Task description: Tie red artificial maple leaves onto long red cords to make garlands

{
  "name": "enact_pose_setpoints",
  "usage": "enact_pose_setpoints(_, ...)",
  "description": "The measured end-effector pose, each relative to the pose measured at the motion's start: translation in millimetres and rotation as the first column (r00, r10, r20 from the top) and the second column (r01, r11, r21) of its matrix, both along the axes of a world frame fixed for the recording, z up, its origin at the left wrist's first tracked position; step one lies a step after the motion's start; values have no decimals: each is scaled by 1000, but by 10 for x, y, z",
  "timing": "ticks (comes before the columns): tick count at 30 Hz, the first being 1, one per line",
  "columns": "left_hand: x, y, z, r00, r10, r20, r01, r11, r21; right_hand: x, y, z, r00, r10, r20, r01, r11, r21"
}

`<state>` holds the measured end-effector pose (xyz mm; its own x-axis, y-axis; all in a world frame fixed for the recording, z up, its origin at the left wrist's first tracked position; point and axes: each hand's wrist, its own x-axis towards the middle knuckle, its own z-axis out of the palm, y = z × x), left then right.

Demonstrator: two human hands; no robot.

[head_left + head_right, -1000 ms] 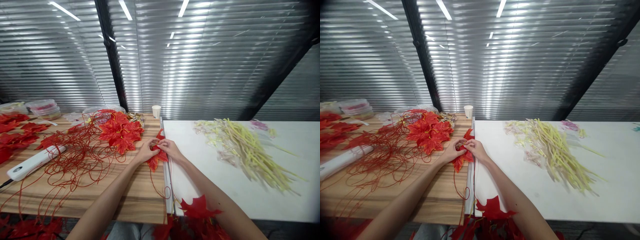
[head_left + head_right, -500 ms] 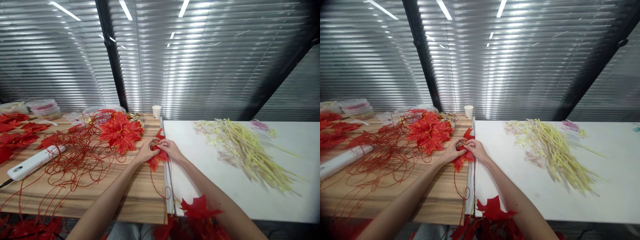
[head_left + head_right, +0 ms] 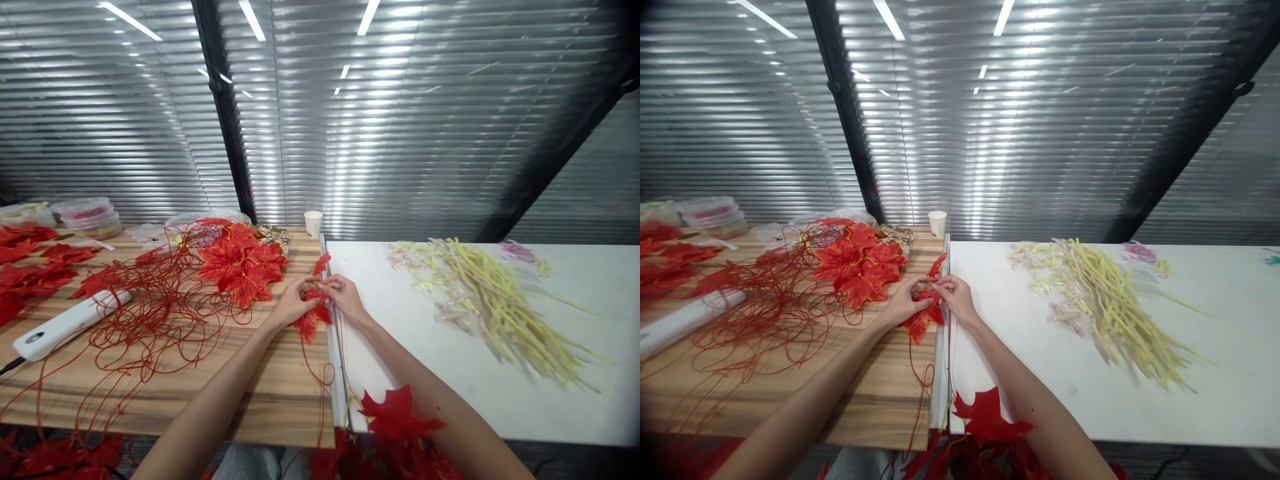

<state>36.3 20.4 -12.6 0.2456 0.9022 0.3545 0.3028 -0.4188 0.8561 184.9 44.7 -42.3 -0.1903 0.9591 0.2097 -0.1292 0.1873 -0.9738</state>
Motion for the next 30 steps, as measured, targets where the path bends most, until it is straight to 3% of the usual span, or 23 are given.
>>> enact_pose_setpoints(9,-6,15,-27,999,-6,52,8,999,-37,-2,-25,33,998,-1,60,-3,998,63)
enact_pose_setpoints(30,-11,52,-68,998,-12,60,17,996,-84,-25,-51,71,995,11,97,-17,998,62)
